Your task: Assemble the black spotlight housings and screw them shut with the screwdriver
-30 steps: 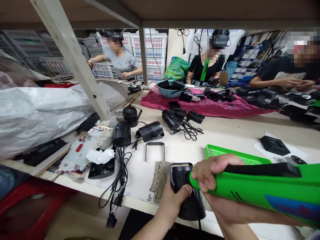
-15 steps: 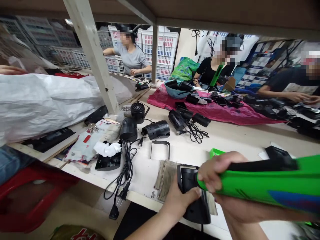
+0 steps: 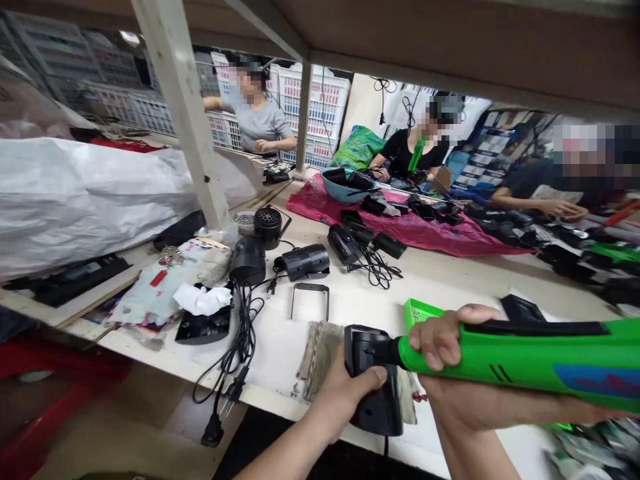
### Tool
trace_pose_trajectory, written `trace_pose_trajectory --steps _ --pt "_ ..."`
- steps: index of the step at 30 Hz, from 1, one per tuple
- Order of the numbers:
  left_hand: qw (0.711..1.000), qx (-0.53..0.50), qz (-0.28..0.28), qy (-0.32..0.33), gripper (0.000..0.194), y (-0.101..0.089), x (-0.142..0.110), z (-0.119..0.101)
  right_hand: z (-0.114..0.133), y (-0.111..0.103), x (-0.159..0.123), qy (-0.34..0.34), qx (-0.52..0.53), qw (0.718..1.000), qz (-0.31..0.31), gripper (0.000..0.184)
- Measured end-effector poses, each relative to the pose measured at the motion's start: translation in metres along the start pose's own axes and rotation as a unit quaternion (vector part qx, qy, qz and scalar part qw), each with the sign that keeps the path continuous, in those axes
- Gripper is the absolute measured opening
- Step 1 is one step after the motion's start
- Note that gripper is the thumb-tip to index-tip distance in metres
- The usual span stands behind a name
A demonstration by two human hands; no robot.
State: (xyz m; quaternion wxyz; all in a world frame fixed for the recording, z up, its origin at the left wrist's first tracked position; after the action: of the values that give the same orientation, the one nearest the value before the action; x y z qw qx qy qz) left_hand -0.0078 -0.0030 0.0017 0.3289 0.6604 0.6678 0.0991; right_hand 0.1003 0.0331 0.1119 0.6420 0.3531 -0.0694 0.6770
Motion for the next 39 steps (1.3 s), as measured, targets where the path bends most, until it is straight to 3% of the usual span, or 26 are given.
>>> trace_pose_trajectory --steps 7,13,19,24,26,34,39 --pt "1.000 0.012 0.021 0.008 0.052 0.000 -0.002 0.000 0.010 0.002 -0.003 -0.004 0.002 1.000 0.026 0.061" --pt "0.999 0.035 -0.018 0.018 0.049 0.000 -0.001 -0.001 -0.006 0.017 -0.008 0.034 0.020 0.998 0.045 0.072" --pt "0.999 0.030 -0.035 0.017 0.054 -0.005 0.002 0.003 -0.017 0.018 0.002 0.048 0.058 0.997 0.014 0.076" --pt "0.998 0.037 -0.046 0.014 0.054 -0.004 0.005 0.009 -0.019 0.025 0.012 0.128 0.078 0.982 0.113 0.079" --pt "0.998 0.029 -0.050 0.018 0.055 -0.003 0.005 0.007 -0.021 0.029 0.012 0.139 0.078 0.979 0.126 0.079" --pt "0.998 -0.057 0.002 -0.033 0.055 -0.004 0.001 0.000 -0.008 0.005 0.011 0.042 0.031 0.998 0.047 0.069" --pt "0.996 -0.082 0.018 -0.030 0.054 -0.006 0.000 0.002 0.018 0.001 0.006 -0.010 -0.018 1.000 0.014 0.046"
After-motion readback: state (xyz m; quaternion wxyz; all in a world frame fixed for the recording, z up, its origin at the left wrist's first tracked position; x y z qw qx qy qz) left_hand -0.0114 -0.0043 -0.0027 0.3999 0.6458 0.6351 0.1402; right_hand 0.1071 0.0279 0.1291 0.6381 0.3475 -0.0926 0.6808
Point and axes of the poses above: each hand's wrist, its own x-axis towards the middle knuckle, its own y-axis out of the palm, z = x × y, the point moved 2 cm from there along x, towards the middle knuckle, and after that the axes turned 4 degrees about -x, right-handed, at the moved point
